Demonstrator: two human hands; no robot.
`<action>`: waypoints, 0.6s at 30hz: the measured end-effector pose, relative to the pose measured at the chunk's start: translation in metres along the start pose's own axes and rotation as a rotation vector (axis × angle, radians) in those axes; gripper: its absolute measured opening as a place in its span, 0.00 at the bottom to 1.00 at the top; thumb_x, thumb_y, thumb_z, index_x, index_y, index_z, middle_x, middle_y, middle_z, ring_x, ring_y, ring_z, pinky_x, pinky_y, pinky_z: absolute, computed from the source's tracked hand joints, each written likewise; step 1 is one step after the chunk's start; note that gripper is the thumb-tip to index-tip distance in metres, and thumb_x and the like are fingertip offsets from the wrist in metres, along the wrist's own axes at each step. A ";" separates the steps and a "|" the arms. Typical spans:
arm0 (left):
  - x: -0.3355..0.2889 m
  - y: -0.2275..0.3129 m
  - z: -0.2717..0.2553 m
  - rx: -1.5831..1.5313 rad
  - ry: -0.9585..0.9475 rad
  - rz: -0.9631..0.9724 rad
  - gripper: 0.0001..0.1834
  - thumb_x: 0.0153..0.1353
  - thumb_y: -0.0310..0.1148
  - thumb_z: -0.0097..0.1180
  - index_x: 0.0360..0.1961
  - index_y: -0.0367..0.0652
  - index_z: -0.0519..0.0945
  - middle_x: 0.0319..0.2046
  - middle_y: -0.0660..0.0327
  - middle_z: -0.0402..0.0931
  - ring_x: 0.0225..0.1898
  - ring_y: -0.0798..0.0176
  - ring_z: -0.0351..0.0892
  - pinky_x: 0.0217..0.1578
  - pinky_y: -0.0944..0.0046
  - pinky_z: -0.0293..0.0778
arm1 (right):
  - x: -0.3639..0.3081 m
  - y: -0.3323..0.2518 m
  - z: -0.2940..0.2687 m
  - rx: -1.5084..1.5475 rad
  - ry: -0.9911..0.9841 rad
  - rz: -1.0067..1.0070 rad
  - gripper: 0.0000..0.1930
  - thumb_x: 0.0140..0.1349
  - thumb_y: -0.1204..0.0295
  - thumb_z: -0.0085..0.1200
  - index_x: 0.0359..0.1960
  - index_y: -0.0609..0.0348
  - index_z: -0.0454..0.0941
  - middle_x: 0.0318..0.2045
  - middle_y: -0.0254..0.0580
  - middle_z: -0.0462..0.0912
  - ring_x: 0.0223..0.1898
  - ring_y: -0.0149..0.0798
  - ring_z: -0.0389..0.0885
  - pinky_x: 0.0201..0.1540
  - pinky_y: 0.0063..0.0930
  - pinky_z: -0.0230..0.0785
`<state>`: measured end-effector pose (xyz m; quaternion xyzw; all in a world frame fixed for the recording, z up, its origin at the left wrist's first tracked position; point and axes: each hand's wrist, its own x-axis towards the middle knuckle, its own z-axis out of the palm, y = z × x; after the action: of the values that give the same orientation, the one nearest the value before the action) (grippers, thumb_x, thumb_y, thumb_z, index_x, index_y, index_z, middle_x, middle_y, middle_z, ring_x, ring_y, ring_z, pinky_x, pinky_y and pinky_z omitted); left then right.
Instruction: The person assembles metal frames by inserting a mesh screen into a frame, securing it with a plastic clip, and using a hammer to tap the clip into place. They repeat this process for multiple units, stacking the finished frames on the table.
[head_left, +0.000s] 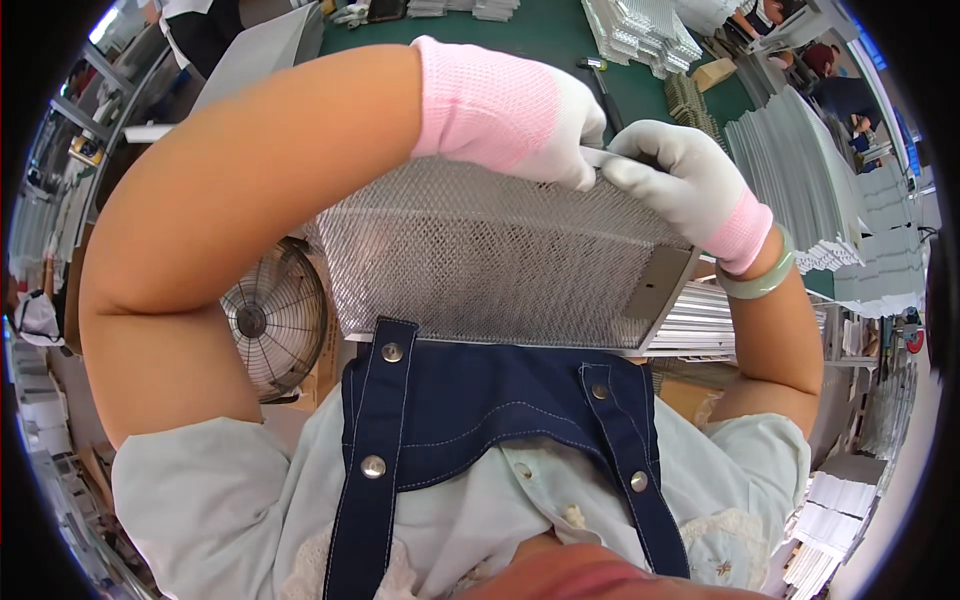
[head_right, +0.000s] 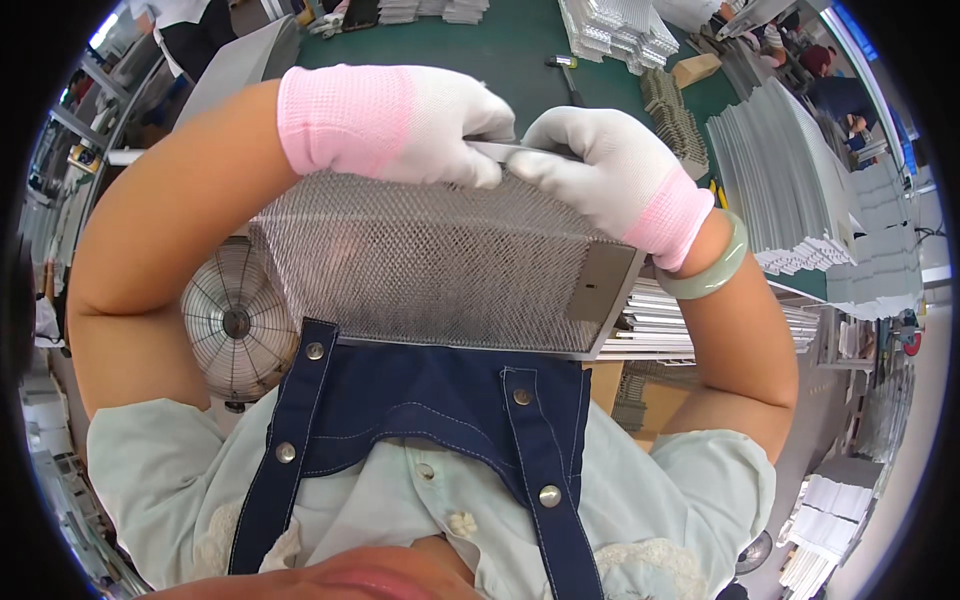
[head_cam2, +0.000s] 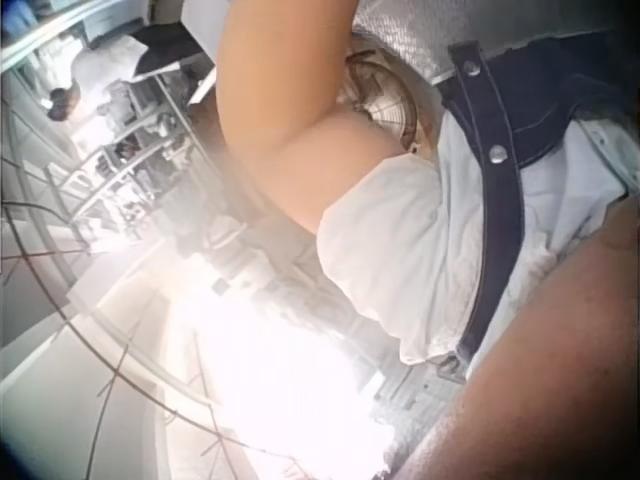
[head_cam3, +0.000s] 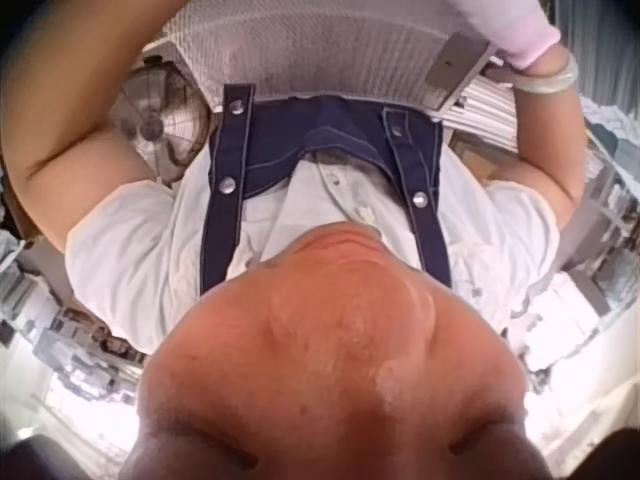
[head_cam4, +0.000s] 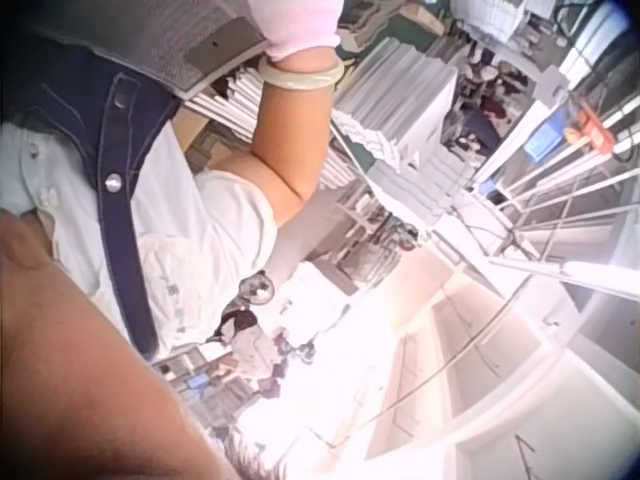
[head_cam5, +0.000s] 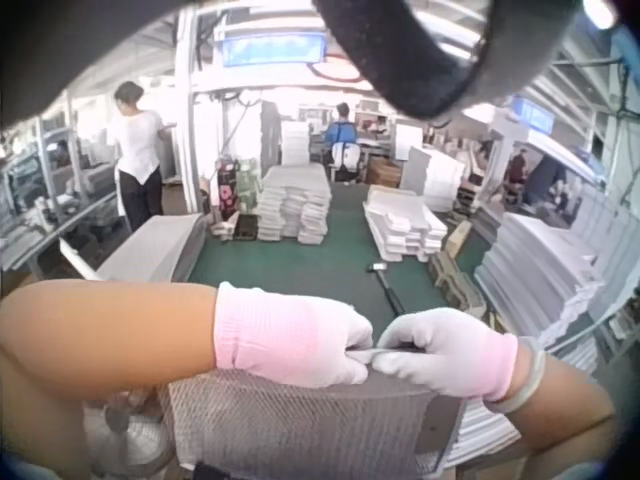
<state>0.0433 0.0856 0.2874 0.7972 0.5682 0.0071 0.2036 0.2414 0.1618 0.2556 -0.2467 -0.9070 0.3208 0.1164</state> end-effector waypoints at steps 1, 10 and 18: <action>-0.003 -0.001 0.000 -0.012 0.004 0.003 0.19 0.62 0.44 0.56 0.39 0.35 0.79 0.30 0.52 0.79 0.35 0.56 0.82 0.39 0.59 0.76 | 0.000 0.002 0.003 -0.049 0.031 -0.053 0.13 0.63 0.64 0.57 0.36 0.62 0.81 0.25 0.46 0.81 0.27 0.40 0.80 0.32 0.31 0.72; -0.026 -0.027 0.043 0.226 0.348 0.173 0.21 0.62 0.50 0.56 0.38 0.40 0.74 0.23 0.52 0.76 0.29 0.46 0.80 0.30 0.53 0.75 | -0.002 0.008 0.028 -0.696 0.276 -0.343 0.18 0.63 0.54 0.55 0.25 0.56 0.73 0.20 0.47 0.77 0.25 0.51 0.80 0.27 0.42 0.71; -0.024 -0.036 0.054 0.401 0.458 0.115 0.16 0.62 0.45 0.57 0.31 0.43 0.75 0.19 0.55 0.76 0.24 0.49 0.80 0.27 0.54 0.76 | 0.005 0.020 0.036 -0.696 0.345 -0.428 0.17 0.62 0.55 0.57 0.25 0.54 0.73 0.18 0.43 0.75 0.22 0.48 0.78 0.24 0.40 0.69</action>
<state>0.0158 0.0561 0.2312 0.8301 0.5433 0.0860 -0.0916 0.2318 0.1590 0.2156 -0.1280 -0.9589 -0.0809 0.2399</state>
